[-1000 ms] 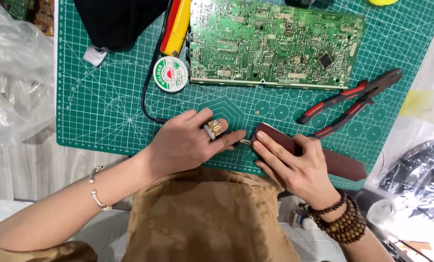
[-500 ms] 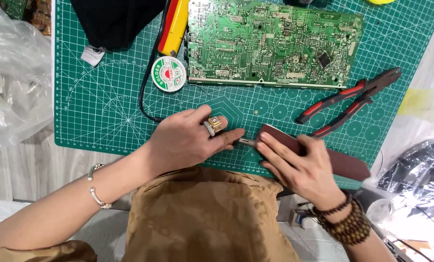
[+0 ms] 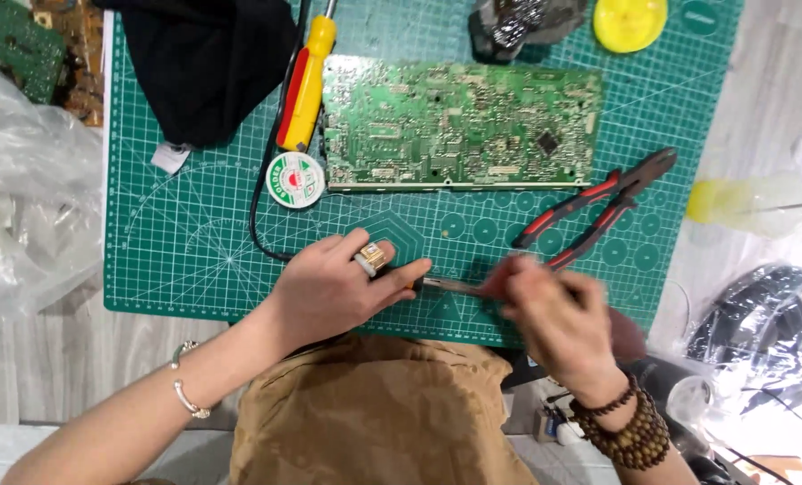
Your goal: Cleaning the tip of a soldering iron by repeatedly rubbing it against a piece of red sandpaper.
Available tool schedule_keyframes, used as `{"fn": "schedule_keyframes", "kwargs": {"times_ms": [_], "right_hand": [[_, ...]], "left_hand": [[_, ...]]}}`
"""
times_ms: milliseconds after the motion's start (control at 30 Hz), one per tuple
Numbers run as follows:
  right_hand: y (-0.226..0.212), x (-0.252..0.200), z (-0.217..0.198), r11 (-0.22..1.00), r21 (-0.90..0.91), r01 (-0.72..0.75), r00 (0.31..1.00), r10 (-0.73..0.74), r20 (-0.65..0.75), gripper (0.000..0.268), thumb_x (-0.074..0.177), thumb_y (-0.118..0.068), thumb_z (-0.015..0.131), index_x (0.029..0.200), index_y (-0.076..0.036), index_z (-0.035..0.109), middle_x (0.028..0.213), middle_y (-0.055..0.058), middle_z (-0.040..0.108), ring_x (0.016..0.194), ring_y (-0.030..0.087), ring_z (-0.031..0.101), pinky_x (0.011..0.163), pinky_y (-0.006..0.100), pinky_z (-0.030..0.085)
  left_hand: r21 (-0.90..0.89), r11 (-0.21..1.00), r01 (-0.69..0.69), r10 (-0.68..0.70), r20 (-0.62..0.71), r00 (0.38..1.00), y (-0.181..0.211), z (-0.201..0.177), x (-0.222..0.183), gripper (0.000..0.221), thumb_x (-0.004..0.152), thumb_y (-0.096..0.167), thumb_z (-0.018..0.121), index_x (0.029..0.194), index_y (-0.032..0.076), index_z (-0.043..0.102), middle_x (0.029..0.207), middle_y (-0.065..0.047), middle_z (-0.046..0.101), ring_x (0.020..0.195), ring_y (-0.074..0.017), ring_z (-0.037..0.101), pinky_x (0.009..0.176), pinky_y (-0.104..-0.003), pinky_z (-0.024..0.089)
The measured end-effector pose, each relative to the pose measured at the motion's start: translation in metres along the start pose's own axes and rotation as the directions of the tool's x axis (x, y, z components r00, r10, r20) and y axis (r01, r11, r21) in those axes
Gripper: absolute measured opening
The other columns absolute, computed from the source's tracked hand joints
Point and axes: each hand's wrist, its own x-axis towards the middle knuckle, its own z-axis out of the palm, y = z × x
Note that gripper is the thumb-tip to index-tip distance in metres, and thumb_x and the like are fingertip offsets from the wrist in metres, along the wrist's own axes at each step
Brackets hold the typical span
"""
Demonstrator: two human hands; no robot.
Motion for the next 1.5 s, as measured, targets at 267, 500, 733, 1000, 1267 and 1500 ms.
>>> {"fn": "schedule_keyframes", "kwargs": {"times_ms": [267,500,733,1000,1267,1500], "right_hand": [[-0.016,0.020,-0.038,0.875,0.175,-0.452,0.882,0.467,-0.056,0.059,0.078,0.001,0.078,0.133,0.010,0.057,0.134,0.024,0.061,0.097,0.032,0.061,0.084,0.037,0.051],[-0.033,0.018,-0.047,0.423,0.474,-0.772,0.500,0.865,0.041,0.058,0.079,0.004,0.068,0.135,0.006,0.053,0.132,0.018,0.062,0.113,0.022,0.062,0.101,0.031,0.048],[-0.042,-0.001,-0.041,0.380,0.452,-0.807,0.450,0.892,0.053,0.055,0.079,0.000,0.070,0.132,0.001,0.059,0.120,0.013,0.069,0.098,0.017,0.064,0.088,0.026,0.050],[-0.044,0.004,-0.031,0.174,0.611,-0.773,0.283,0.955,0.087,0.053,0.080,0.004,0.064,0.133,0.004,0.058,0.120,0.016,0.069,0.102,0.019,0.065,0.091,0.028,0.049],[-0.033,0.004,-0.031,0.177,0.608,-0.774,0.331,0.932,0.150,0.056,0.077,0.006,0.071,0.132,0.002,0.062,0.107,0.011,0.070,0.088,0.018,0.063,0.082,0.027,0.050],[-0.040,0.006,-0.027,0.229,0.600,-0.767,0.350,0.932,0.091,0.054,0.076,0.005,0.071,0.130,0.004,0.063,0.105,0.011,0.070,0.085,0.018,0.063,0.080,0.026,0.050]], "left_hand": [[0.003,0.995,0.104,-0.104,-0.021,0.994,0.014,-0.008,0.010,0.032,0.093,0.035,0.062,0.121,0.022,0.067,0.088,-0.004,0.054,0.073,-0.0221,0.048,0.071,-0.036,0.043],[-0.104,0.965,0.240,-0.232,0.083,0.969,0.025,-0.018,0.020,0.037,0.087,0.032,0.070,0.119,0.013,0.066,0.107,-0.007,0.060,0.088,-0.0251,0.051,0.084,-0.041,0.040],[-0.123,0.968,0.218,-0.199,0.151,0.968,0.035,-0.011,0.020,0.036,0.088,0.031,0.068,0.119,0.013,0.064,0.110,-0.006,0.060,0.090,-0.0245,0.052,0.082,-0.040,0.040],[-0.120,0.941,0.315,-0.308,0.071,0.949,0.039,-0.026,0.035,0.027,0.089,0.026,0.068,0.108,0.010,0.061,0.091,-0.004,0.065,0.068,-0.0188,0.061,0.062,-0.030,0.047],[-0.201,0.923,0.328,-0.362,-0.167,0.917,0.033,-0.068,0.082,0.039,0.084,0.024,0.075,0.116,0.006,0.064,0.097,-0.007,0.068,0.061,-0.0192,0.060,0.053,-0.031,0.048],[-0.326,0.899,0.293,-0.363,-0.180,0.914,0.042,-0.086,0.098,0.045,0.086,0.017,0.070,0.124,-0.005,0.061,0.094,-0.013,0.068,0.068,-0.0221,0.060,0.059,-0.031,0.049]]}}
